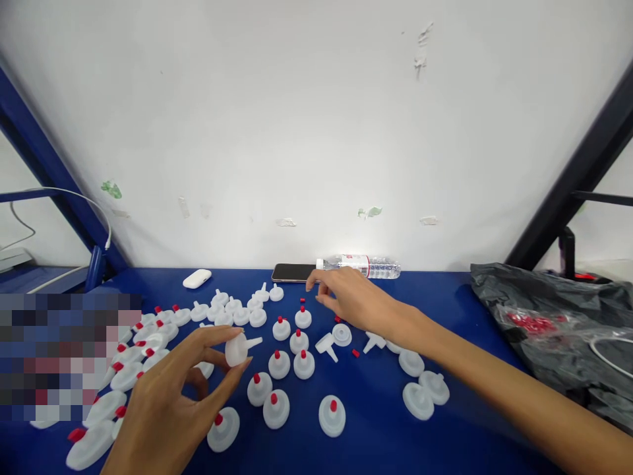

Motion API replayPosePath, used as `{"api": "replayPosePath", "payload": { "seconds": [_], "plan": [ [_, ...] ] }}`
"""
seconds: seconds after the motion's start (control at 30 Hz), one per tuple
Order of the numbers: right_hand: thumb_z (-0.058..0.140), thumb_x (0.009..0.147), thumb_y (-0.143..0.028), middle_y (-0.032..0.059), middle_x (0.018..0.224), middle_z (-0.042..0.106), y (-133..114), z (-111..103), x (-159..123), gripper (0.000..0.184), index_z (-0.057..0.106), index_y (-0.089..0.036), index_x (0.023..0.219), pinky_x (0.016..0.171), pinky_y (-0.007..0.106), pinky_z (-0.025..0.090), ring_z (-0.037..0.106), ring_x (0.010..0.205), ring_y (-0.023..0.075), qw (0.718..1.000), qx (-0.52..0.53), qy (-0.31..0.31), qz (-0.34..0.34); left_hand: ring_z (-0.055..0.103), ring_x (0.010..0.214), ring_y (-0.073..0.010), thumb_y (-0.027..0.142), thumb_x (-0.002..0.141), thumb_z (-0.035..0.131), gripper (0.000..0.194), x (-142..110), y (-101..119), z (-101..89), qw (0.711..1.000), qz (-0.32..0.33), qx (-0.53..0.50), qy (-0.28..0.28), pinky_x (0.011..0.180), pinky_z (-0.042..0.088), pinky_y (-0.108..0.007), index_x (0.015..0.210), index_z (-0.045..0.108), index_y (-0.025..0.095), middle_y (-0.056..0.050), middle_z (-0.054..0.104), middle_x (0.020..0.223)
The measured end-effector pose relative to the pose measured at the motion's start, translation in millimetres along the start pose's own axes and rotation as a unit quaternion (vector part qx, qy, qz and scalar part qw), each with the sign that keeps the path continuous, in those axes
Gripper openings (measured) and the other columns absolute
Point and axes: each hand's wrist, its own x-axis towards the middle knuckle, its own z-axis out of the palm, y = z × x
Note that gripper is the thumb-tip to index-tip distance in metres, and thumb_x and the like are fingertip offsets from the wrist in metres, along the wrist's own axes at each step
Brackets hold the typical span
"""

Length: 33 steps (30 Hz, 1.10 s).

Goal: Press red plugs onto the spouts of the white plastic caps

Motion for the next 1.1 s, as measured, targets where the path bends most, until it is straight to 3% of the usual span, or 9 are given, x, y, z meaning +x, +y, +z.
{"api": "replayPosePath", "payload": {
  "seconds": [0.13, 0.33, 0.53, 0.77, 0.83, 0.9, 1.0, 1.1],
  "plan": [
    [0.062, 0.096, -0.023, 0.0031, 0.101, 0.077, -29, -11, -13, 0.019, 0.068, -0.025, 0.114, 0.071, 0.027, 0.056, 0.074, 0.09, 0.0195, 0.98, 0.194, -0.033, -0.032, 0.054, 0.044, -0.0061, 0.035, 0.091, 0.069, 0.024, 1, 1, 0.8, 1.0, -0.003, -0.004, -0.013, 0.043, 0.051, -0.02, 0.114, 0.062, 0.035, 0.007, 0.07, 0.09],
    [0.074, 0.091, -0.023, 0.0006, 0.103, 0.075, -52, 3, -20, 0.008, 0.071, -0.024, 0.098, 0.074, 0.025, 0.058, 0.074, 0.092, 0.0169, 0.934, 0.349, -0.036, -0.065, 0.055, 0.045, -0.004, 0.031, 0.091, 0.069, 0.027, -1, 3, 1.5, 0.999, 0.018, -0.021, -0.017, 0.043, 0.051, -0.018, 0.116, 0.061, 0.037, 0.007, 0.071, 0.101],
    [0.079, 0.087, -0.023, -0.0014, 0.09, 0.072, -60, 9, -22, 0.007, 0.073, -0.022, 0.087, 0.071, 0.023, 0.056, 0.072, 0.083, 0.0137, 0.917, 0.393, -0.001, -0.06, 0.057, 0.048, -0.0023, 0.024, 0.091, 0.069, 0.032, -2, 1, 4.1, 0.997, 0.057, -0.042, -0.023, 0.046, 0.052, -0.014, 0.118, 0.06, 0.037, 0.008, 0.073, 0.107],
    [0.083, 0.083, -0.024, -0.0006, 0.089, 0.072, -63, 10, -22, 0.009, 0.075, -0.021, 0.084, 0.073, 0.024, 0.055, 0.071, 0.085, 0.0149, 0.897, 0.441, -0.023, -0.031, 0.055, 0.049, -0.0028, 0.024, 0.091, 0.072, 0.031, -2, 2, 3.4, 0.996, 0.087, -0.024, 0.008, 0.048, 0.054, -0.015, 0.119, 0.062, 0.033, 0.006, 0.074, 0.107],
    [0.085, 0.08, -0.023, -0.0004, 0.088, 0.072, -62, 10, -22, 0.012, 0.074, -0.02, 0.084, 0.074, 0.025, 0.055, 0.071, 0.085, 0.0155, 0.874, 0.482, -0.05, -0.02, 0.062, 0.06, -0.005, 0.022, 0.092, 0.071, 0.03, -1, 4, 1.8, 0.993, 0.114, -0.024, 0.016, 0.052, 0.054, -0.016, 0.119, 0.062, 0.031, 0.005, 0.073, 0.109],
    [0.089, 0.075, -0.02, -0.0016, 0.089, 0.071, -60, 11, -21, 0.025, 0.073, -0.022, 0.093, 0.077, 0.027, 0.055, 0.07, 0.085, 0.0157, 0.846, 0.525, -0.096, -0.005, 0.067, 0.084, -0.0098, 0.017, 0.092, 0.069, 0.03, 0, 5, -0.3, 0.986, 0.161, -0.029, 0.022, 0.062, 0.057, -0.017, 0.12, 0.062, 0.028, 0.002, 0.071, 0.111],
    [0.093, 0.065, -0.011, -0.0011, 0.108, 0.07, -58, 12, -19, 0.058, 0.07, -0.029, 0.115, 0.087, 0.029, 0.055, 0.069, 0.097, 0.0162, 0.79, 0.59, -0.167, -0.009, 0.059, 0.113, -0.0162, 0.01, 0.093, 0.066, 0.029, -2, 8, -3.5, 0.975, 0.217, -0.014, 0.04, 0.08, 0.056, -0.024, 0.118, 0.064, 0.024, -0.005, 0.061, 0.122],
    [0.093, 0.062, -0.009, 0.0026, 0.12, 0.07, -60, 16, -20, 0.073, 0.067, -0.03, 0.127, 0.093, 0.031, 0.054, 0.068, 0.108, 0.018, 0.73, 0.638, -0.246, -0.014, 0.052, 0.124, -0.0209, 0.009, 0.091, 0.067, 0.03, -6, 10, -5.1, 0.973, 0.22, 0.003, 0.064, 0.09, 0.054, -0.033, 0.116, 0.066, 0.026, -0.008, 0.044, 0.14]
  ]
}}
